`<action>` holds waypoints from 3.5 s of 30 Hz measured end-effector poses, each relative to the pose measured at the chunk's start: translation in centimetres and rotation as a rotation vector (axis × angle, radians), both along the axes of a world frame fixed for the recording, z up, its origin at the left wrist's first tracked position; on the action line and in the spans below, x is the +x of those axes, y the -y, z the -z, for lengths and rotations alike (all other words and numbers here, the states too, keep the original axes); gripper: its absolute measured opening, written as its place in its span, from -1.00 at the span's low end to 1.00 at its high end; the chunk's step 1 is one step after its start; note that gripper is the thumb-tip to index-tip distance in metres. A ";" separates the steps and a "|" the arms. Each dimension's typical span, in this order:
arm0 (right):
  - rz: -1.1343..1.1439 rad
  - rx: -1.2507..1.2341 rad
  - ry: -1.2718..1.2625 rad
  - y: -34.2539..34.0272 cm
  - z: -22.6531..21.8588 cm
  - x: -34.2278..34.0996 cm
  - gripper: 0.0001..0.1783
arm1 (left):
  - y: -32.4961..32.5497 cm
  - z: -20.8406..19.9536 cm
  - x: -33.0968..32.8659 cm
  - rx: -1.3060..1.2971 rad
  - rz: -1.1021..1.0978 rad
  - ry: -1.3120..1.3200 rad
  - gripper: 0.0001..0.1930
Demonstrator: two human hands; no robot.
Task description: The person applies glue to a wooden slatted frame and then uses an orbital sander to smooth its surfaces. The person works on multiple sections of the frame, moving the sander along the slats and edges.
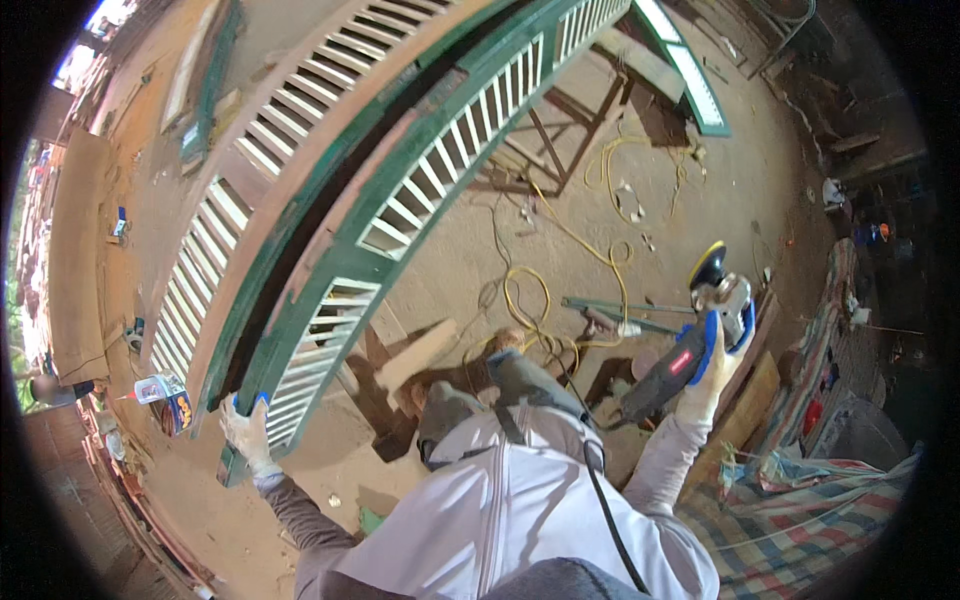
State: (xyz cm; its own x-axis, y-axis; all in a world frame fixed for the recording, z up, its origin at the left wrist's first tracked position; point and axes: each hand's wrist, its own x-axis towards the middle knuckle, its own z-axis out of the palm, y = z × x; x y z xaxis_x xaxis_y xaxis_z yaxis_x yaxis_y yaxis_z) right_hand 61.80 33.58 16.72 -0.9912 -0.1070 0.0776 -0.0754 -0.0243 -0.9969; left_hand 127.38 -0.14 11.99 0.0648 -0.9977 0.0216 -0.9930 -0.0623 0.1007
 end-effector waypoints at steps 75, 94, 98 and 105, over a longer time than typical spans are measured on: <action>-0.750 0.317 -0.192 35.0 -1.9 -64.1 -0.13 | 11.1 0.2 -77.3 -0.236 0.041 0.198 -0.18; -1.157 0.616 -0.561 36.3 -4.9 -48.5 0.00 | 9.9 1.0 -76.4 -0.405 0.072 0.155 -0.25; -1.208 0.664 -0.607 36.2 -4.8 -44.9 0.01 | 9.6 1.3 -76.4 -0.333 0.052 0.157 -0.28; -1.263 0.626 -0.804 36.7 -4.2 -40.4 -0.02 | 9.5 1.7 -75.9 -0.283 0.053 0.107 -0.40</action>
